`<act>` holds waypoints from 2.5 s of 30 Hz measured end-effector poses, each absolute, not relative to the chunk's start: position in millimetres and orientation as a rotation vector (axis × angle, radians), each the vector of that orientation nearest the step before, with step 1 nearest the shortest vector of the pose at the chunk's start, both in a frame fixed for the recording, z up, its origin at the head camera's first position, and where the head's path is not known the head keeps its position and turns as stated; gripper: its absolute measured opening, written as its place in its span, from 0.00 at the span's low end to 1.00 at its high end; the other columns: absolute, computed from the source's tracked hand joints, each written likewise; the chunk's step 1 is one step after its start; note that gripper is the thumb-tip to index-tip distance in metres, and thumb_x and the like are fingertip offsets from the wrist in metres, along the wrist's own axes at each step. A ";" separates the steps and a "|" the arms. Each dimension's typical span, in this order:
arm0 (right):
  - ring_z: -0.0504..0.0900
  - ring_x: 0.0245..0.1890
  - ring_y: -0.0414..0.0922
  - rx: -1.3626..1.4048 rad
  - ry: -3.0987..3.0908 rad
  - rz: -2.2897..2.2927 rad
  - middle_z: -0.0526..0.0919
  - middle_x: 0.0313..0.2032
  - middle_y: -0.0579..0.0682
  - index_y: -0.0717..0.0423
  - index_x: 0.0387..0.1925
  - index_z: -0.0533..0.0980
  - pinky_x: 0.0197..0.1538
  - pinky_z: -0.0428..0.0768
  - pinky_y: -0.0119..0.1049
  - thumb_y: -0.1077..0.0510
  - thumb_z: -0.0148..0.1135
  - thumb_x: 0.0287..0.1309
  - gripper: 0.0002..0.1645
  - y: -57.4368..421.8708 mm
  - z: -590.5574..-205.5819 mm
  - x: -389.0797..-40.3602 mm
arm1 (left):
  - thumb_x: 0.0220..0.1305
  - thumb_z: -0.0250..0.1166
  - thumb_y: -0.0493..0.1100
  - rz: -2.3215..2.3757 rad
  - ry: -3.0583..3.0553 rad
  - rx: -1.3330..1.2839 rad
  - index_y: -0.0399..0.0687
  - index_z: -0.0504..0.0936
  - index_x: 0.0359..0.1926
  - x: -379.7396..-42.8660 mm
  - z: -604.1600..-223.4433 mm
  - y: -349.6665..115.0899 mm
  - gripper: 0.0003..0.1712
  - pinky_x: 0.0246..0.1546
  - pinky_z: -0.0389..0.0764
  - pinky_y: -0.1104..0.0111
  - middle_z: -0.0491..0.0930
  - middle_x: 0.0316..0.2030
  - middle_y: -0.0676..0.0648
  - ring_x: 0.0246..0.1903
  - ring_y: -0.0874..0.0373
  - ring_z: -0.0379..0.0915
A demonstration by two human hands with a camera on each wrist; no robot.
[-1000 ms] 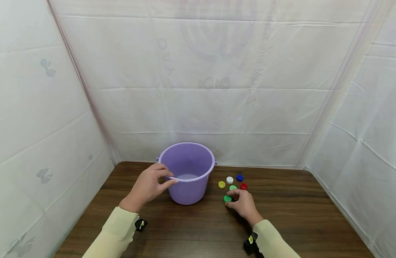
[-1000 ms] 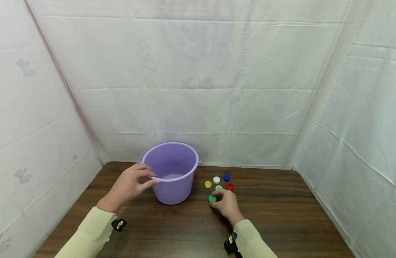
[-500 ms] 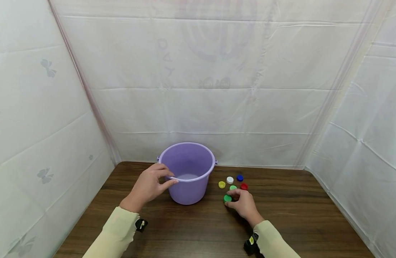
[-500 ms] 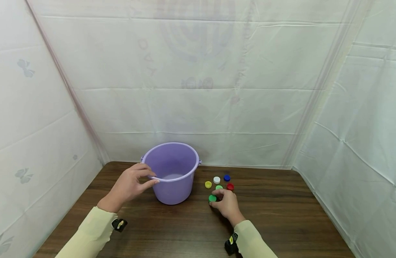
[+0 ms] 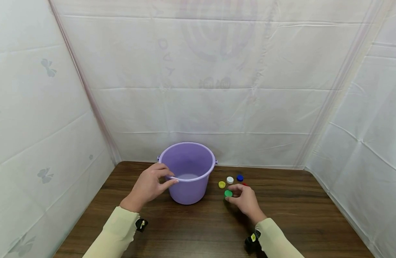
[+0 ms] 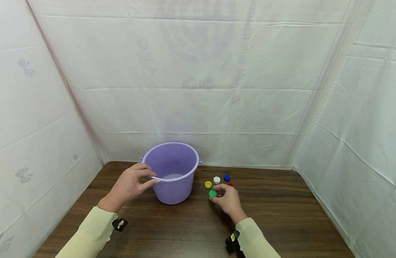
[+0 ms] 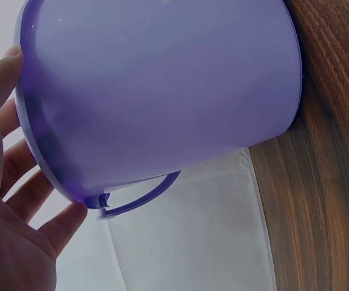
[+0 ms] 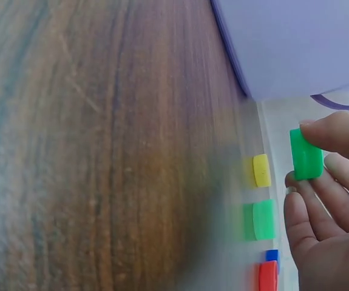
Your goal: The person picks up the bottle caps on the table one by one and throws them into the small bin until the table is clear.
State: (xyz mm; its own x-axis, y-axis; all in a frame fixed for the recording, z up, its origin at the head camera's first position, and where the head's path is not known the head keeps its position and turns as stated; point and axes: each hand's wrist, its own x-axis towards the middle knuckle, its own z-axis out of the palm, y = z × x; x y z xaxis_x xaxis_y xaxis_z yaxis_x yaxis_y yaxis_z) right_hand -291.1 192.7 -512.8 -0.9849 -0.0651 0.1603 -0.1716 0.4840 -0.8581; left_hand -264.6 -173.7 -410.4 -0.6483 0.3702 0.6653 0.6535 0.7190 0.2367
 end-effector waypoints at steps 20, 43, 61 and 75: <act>0.86 0.40 0.41 0.259 -2.496 1.528 0.90 0.42 0.50 0.56 0.44 0.86 0.48 0.88 0.43 0.61 0.82 0.47 0.20 185.7 -490.1 -285.1 | 0.54 0.80 0.53 -0.636 -2.325 -0.773 0.57 0.90 0.32 -264.4 -410.8 -174.9 0.10 0.42 0.83 0.65 0.83 0.34 0.59 0.39 0.63 0.78; 0.88 0.42 0.49 0.450 -2.370 1.544 0.90 0.41 0.49 0.54 0.46 0.86 0.43 0.87 0.38 0.57 0.82 0.49 0.20 172.4 -450.8 -291.2 | 0.53 0.80 0.53 -0.626 -2.330 -0.766 0.57 0.90 0.32 -263.8 -410.9 -175.6 0.10 0.42 0.83 0.64 0.83 0.34 0.59 0.39 0.63 0.79; 0.88 0.42 0.47 0.538 -2.283 1.645 0.90 0.42 0.55 0.54 0.47 0.86 0.47 0.86 0.32 0.55 0.82 0.50 0.21 161.1 -415.7 -301.4 | 0.53 0.80 0.53 -0.624 -2.331 -0.758 0.57 0.90 0.32 -263.2 -410.7 -175.0 0.10 0.41 0.83 0.65 0.83 0.34 0.60 0.39 0.64 0.78; 0.89 0.44 0.47 0.581 -2.279 1.692 0.90 0.43 0.53 0.54 0.47 0.86 0.45 0.87 0.33 0.57 0.81 0.52 0.20 144.0 -394.4 -313.4 | 0.54 0.80 0.53 -0.629 -2.331 -0.768 0.58 0.90 0.32 -264.1 -411.7 -173.2 0.09 0.41 0.83 0.66 0.83 0.34 0.61 0.38 0.65 0.78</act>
State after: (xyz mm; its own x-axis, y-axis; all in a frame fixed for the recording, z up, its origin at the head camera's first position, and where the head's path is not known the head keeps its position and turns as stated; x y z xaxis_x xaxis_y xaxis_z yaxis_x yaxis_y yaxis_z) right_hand -313.4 144.0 -394.4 -0.8911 -0.1698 0.4209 -0.4520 0.2491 -0.8565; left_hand -264.1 -173.2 -411.7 -0.6538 0.3660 0.6623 0.6496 0.7204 0.2431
